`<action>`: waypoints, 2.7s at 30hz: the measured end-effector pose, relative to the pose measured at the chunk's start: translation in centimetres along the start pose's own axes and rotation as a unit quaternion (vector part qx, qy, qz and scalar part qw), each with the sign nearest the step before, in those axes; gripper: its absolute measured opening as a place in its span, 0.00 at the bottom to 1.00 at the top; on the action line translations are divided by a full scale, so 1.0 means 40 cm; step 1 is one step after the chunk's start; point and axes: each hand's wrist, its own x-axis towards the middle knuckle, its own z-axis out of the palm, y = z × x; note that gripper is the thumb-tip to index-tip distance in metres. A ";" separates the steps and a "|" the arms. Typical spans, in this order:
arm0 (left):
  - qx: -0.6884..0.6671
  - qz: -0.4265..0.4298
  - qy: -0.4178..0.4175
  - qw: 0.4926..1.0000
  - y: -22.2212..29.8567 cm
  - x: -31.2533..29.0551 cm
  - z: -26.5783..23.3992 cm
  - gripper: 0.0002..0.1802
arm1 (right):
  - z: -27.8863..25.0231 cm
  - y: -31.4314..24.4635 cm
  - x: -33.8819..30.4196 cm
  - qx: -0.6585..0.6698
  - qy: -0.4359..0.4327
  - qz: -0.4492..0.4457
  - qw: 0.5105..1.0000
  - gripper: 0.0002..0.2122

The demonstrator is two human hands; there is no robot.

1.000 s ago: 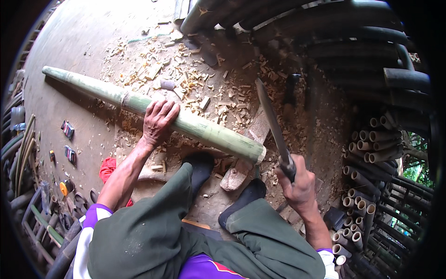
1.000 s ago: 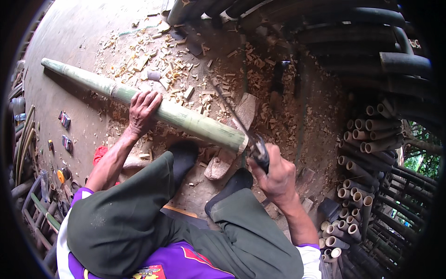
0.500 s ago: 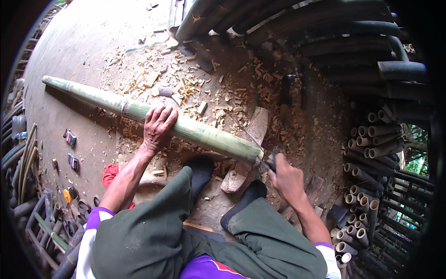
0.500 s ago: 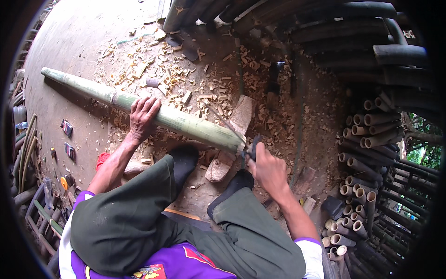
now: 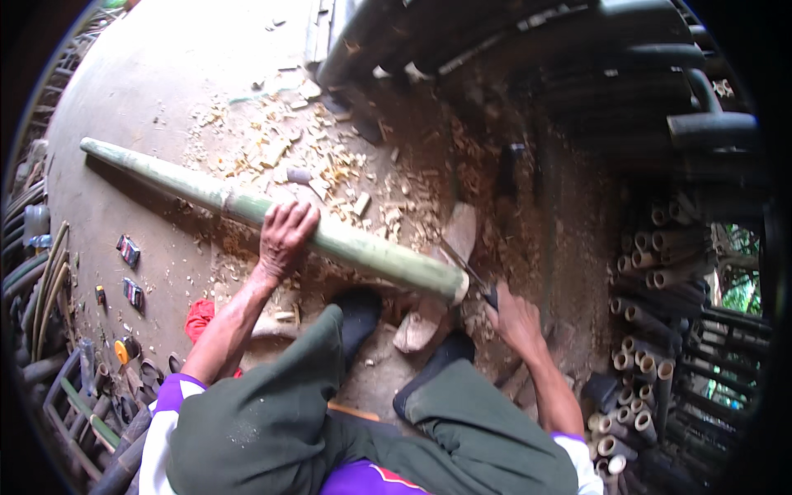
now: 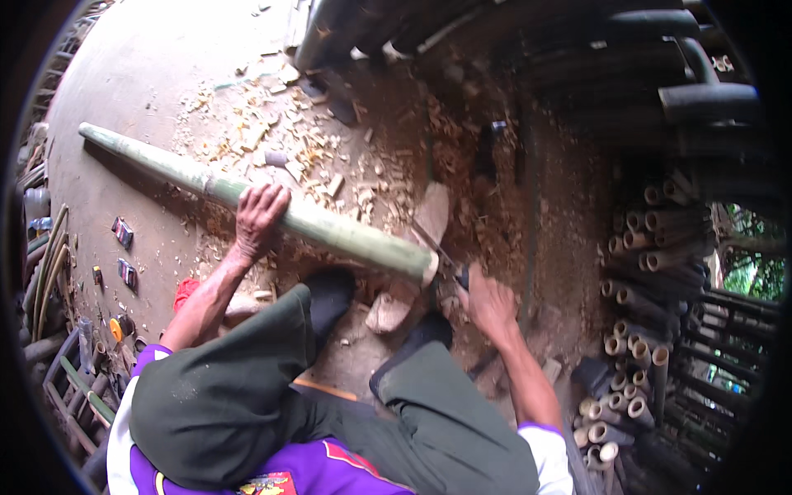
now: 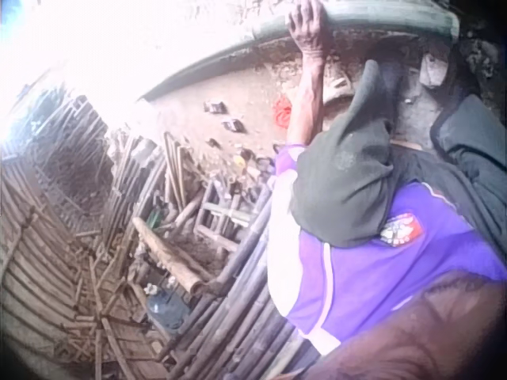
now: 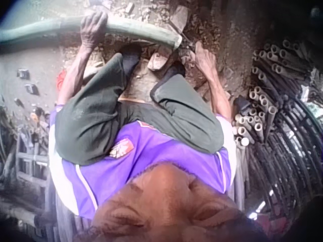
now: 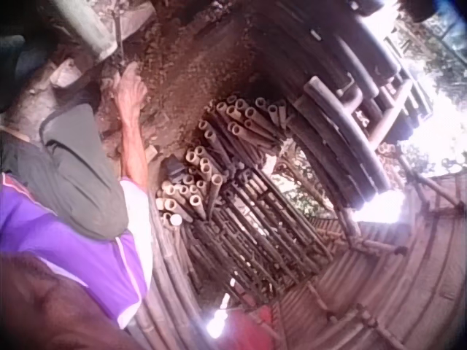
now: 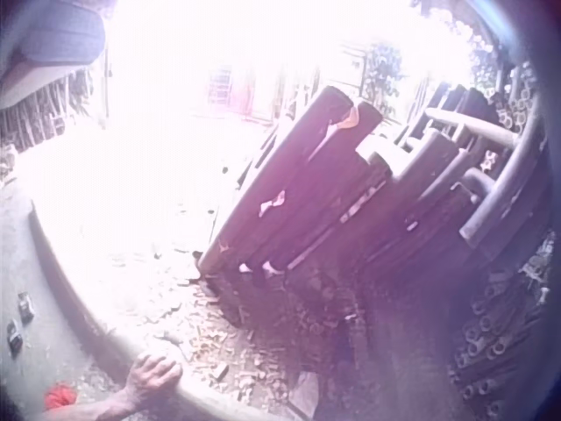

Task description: The person selects a bamboo pole from a stack and uses a machete to cut it into smaller sections. The person repeatedly positions the bamboo on a wooden block and chops it, creating multiple pieces.

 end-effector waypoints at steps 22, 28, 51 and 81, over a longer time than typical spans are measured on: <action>-0.056 -0.248 0.007 0.967 -0.038 -0.174 -0.179 0.41 | 0.199 -0.182 0.014 0.692 0.101 0.194 0.688 0.12; -0.004 -0.167 0.025 0.986 -0.563 -0.346 -0.206 0.41 | 0.192 -0.157 0.003 0.688 0.131 0.163 0.695 0.13; -0.144 0.046 -0.267 0.952 0.005 0.147 -0.189 0.41 | -0.028 0.317 -0.409 0.588 0.526 0.350 0.505 0.22; -0.405 -0.070 -0.425 0.807 0.281 0.323 -0.078 0.35 | 0.204 -0.094 -0.388 0.479 0.384 0.334 0.715 0.22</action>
